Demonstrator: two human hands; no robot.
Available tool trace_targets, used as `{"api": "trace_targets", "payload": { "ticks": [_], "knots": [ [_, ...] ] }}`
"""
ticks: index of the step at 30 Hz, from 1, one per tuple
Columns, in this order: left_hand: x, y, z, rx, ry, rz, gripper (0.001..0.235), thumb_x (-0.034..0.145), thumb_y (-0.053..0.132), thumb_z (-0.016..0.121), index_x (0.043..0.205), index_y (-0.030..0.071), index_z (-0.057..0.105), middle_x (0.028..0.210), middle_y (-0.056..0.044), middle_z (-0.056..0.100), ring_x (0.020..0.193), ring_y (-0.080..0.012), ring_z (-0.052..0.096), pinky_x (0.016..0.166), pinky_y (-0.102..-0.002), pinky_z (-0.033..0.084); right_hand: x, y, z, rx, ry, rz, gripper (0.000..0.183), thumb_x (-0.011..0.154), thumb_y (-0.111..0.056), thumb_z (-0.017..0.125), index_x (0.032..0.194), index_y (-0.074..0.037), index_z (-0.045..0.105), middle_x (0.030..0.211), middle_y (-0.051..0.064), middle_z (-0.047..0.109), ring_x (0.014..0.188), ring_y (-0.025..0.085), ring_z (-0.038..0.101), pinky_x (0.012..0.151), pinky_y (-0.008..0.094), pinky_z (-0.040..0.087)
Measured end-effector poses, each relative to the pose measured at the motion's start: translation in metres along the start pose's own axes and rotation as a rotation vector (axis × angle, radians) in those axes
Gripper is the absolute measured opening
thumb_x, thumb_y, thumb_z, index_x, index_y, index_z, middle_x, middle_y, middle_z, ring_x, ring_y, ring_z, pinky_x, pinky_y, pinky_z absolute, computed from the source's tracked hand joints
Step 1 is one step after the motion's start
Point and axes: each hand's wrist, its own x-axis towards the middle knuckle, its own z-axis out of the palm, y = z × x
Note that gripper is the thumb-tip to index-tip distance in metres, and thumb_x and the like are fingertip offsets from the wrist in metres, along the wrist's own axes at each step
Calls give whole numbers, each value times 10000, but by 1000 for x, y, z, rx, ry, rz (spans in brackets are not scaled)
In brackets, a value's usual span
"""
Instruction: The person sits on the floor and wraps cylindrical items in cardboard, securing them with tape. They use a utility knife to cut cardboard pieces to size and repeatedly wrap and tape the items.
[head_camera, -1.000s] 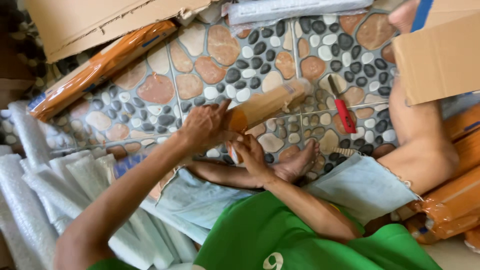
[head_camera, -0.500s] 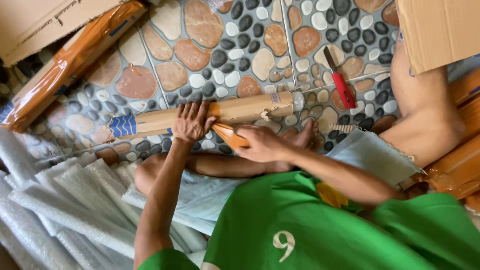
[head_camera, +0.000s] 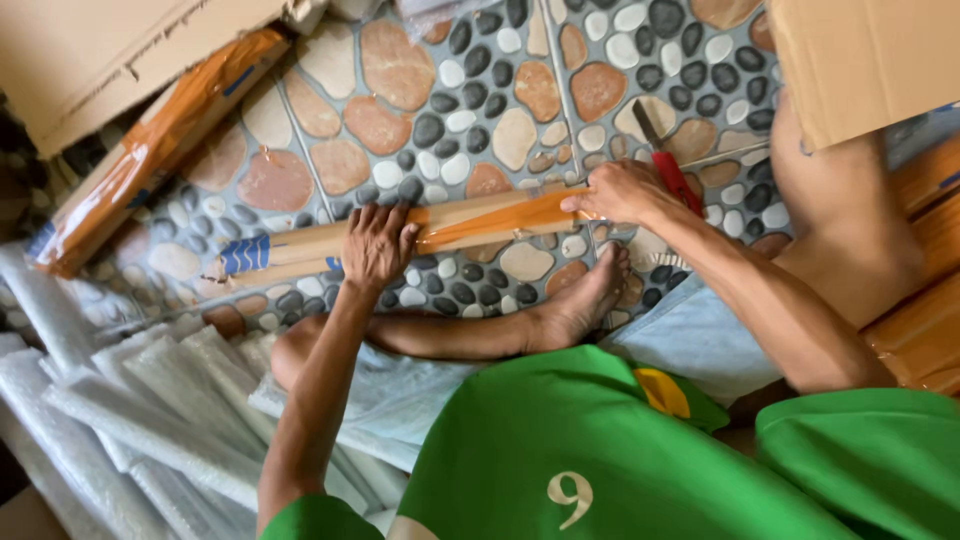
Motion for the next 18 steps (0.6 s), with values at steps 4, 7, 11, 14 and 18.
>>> {"api": "trace_targets", "payload": {
  "ticks": [4, 7, 11, 14, 18],
  "knots": [
    [44, 101, 11, -188, 90, -56, 738, 834, 524, 829, 1334, 3, 677, 1108, -272, 661, 1078, -464, 619, 1044, -577, 433, -4, -2, -14, -6, -35, -3, 707, 898, -751, 582, 1007, -100, 835, 1167, 254, 780, 1207, 428, 706, 975, 534, 564],
    [82, 187, 28, 35, -17, 63, 1119, 698, 742, 816, 1582, 141, 484, 1492, -233, 549, 1407, -485, 475, 1215, -656, 293, 0, 1, -11, 22, -46, 6, 694, 864, -764, 620, 1026, -125, 837, 1174, 249, 777, 1222, 418, 696, 977, 544, 563],
    [94, 188, 70, 185, 179, 62, 806, 826, 453, 762, 1481, 32, 552, 1280, -251, 599, 1180, -479, 600, 1062, -643, 444, 7, 12, -20, 93, -53, -13, 733, 818, -793, 631, 1016, -118, 837, 1187, 260, 766, 1237, 427, 681, 1003, 537, 554],
    [96, 169, 60, 164, 181, 137, 574, 1018, 388, 598, 1454, 14, 572, 1182, -237, 594, 1079, -463, 608, 978, -603, 461, -2, 31, -18, 507, -96, -116, 613, 828, -632, 742, 1025, -56, 807, 1078, 229, 765, 1095, 378, 701, 937, 486, 555],
    [115, 134, 16, 18, 89, 50, 1018, 721, 678, 833, 1476, 57, 550, 1207, -194, 635, 1099, -393, 662, 969, -536, 516, 5, 115, 27, 1081, -55, -451, 602, 910, -438, 770, 1138, 116, 717, 492, 53, 568, 368, 106, 554, 343, 236, 423]
  ]
}}
